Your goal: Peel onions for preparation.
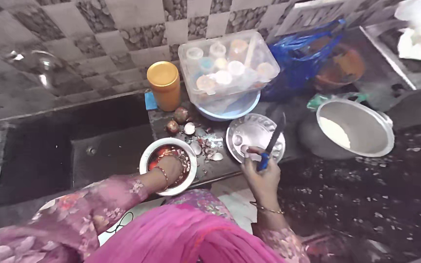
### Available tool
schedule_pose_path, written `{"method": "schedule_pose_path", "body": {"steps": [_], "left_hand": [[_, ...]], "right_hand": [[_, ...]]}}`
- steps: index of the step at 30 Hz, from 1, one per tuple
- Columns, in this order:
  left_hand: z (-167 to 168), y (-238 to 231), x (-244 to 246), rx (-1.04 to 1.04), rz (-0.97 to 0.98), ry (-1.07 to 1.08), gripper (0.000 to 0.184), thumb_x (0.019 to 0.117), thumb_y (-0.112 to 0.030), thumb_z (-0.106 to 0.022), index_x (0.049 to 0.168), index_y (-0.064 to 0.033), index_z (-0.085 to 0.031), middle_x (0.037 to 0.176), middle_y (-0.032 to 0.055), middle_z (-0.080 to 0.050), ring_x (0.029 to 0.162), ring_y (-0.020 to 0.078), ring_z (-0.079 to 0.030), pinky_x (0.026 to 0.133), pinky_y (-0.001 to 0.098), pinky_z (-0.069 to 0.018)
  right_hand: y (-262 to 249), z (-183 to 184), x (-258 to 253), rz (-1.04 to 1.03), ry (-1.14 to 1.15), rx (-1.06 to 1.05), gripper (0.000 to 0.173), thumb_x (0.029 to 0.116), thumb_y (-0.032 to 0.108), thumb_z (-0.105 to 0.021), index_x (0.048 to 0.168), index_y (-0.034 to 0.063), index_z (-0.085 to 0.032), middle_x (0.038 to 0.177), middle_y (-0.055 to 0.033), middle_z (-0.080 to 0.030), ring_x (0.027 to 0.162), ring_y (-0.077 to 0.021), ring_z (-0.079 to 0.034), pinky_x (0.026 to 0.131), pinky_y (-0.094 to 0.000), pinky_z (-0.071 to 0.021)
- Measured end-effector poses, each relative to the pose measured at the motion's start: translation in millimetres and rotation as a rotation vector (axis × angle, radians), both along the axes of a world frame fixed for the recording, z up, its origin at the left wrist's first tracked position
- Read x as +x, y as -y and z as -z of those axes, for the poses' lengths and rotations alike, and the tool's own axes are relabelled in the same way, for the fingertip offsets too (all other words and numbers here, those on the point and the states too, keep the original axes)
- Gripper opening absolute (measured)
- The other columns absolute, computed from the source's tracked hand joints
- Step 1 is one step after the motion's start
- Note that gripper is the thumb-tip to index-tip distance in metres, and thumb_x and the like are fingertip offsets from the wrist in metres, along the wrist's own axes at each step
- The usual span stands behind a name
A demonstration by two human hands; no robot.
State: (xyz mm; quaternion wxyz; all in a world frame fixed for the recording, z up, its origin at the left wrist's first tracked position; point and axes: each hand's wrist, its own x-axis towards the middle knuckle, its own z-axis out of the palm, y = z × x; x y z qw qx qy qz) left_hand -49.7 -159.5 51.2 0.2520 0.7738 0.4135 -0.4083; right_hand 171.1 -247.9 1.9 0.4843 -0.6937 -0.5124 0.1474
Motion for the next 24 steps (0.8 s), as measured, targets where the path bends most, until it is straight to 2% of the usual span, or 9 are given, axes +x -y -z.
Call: {"method": "schedule_pose_path", "body": {"steps": [3, 7, 10, 12, 15, 18, 20, 22, 24], "left_hand": [[4, 0, 0, 0.017, 0.01, -0.008, 0.036, 0.1085, -0.007, -0.037, 0.133, 0.0139, -0.053, 0.135, 0.0348, -0.054, 0.128, 0.0517, -0.052, 0.104, 0.0635, -0.0413], [35, -7, -5, 0.134, 0.056, -0.015, 0.032, 0.1033, -0.011, -0.05, 0.126, 0.0083, -0.061, 0.125, 0.0354, -0.06, 0.117, 0.0539, -0.058, 0.095, 0.0671, -0.0466], [14, -9, 3, 0.1, -0.047, -0.019, 0.038, 0.1052, -0.02, -0.05, 0.123, 0.0116, -0.062, 0.125, 0.0334, -0.061, 0.121, 0.0498, -0.058, 0.1, 0.0644, -0.0437], [-17, -3, 13, 0.086, -0.101, -0.055, 0.043, 0.1083, -0.02, -0.043, 0.136, 0.0106, -0.053, 0.134, 0.0332, -0.057, 0.128, 0.0489, -0.054, 0.105, 0.0627, -0.0399], [-38, -2, 16, 0.143, -0.085, -0.055, 0.048, 0.1122, -0.028, -0.03, 0.146, 0.0034, -0.044, 0.129, 0.0314, -0.06, 0.122, 0.0486, -0.058, 0.101, 0.0615, -0.0427], [2, -12, -24, 0.276, -0.166, 0.191, 0.045, 0.1092, -0.033, -0.035, 0.135, 0.0003, -0.051, 0.112, 0.0275, -0.067, 0.109, 0.0467, -0.065, 0.089, 0.0632, -0.0499], [16, -14, -46, 0.267, -0.319, 0.474, 0.042, 0.1075, -0.03, -0.046, 0.132, 0.0031, -0.054, 0.109, 0.0265, -0.067, 0.106, 0.0434, -0.067, 0.092, 0.0611, -0.0502], [26, -13, -61, 0.182, -0.526, 0.789, 0.038, 0.1029, -0.022, -0.057, 0.132, 0.0034, -0.057, 0.109, 0.0208, -0.068, 0.1, 0.0295, -0.067, 0.093, 0.0487, -0.053], [32, -7, -68, 0.066, -0.782, 1.044, 0.037, 0.0968, -0.012, -0.062, 0.131, 0.0007, -0.058, 0.104, 0.0083, -0.065, 0.086, 0.01, -0.062, 0.08, 0.0288, -0.0538]], "right_hand": [[9, 2, 3, 0.052, -0.055, 0.028, 0.03, 0.0913, 0.013, -0.064, 0.113, -0.007, -0.065, 0.099, -0.0083, -0.067, 0.06, 0.0038, -0.049, 0.053, -0.0138, -0.0411], [13, 11, 1, 0.067, -0.102, 0.027, 0.029, 0.0923, 0.014, -0.064, 0.113, -0.0066, -0.066, 0.098, -0.0095, -0.068, 0.061, 0.0015, -0.051, 0.054, -0.016, -0.0438], [12, 14, -7, 0.044, -0.09, 0.009, 0.028, 0.0918, 0.015, -0.063, 0.11, -0.0059, -0.068, 0.097, -0.0106, -0.069, 0.064, -0.0015, -0.055, 0.058, -0.0185, -0.0465], [13, 16, -11, 0.006, -0.085, 0.014, 0.028, 0.092, 0.014, -0.063, 0.11, -0.0064, -0.069, 0.098, -0.013, -0.07, 0.068, -0.0043, -0.059, 0.061, -0.0204, -0.05], [14, 18, -14, -0.021, -0.065, 0.017, 0.028, 0.092, 0.015, -0.063, 0.109, -0.0061, -0.07, 0.097, -0.0139, -0.071, 0.072, -0.0069, -0.062, 0.064, -0.0224, -0.0513], [17, 16, -17, -0.046, -0.07, -0.012, 0.027, 0.0927, 0.017, -0.062, 0.107, -0.0041, -0.07, 0.095, -0.0117, -0.072, 0.073, -0.007, -0.064, 0.067, -0.0238, -0.054], [19, 9, -24, -0.102, -0.14, -0.064, 0.024, 0.0936, 0.017, -0.062, 0.104, -0.002, -0.071, 0.09, -0.0064, -0.072, 0.067, -0.0009, -0.06, 0.062, -0.0198, -0.0516], [20, 2, -36, -0.21, -0.249, -0.097, 0.021, 0.0934, 0.015, -0.062, 0.102, -0.0008, -0.072, 0.088, -0.0025, -0.07, 0.064, 0.0026, -0.056, 0.059, -0.0171, -0.0486], [19, -5, -51, -0.337, -0.338, -0.128, 0.019, 0.0933, 0.013, -0.063, 0.104, -0.0002, -0.072, 0.088, -0.001, -0.071, 0.062, 0.0039, -0.056, 0.057, -0.0159, -0.049]]}}
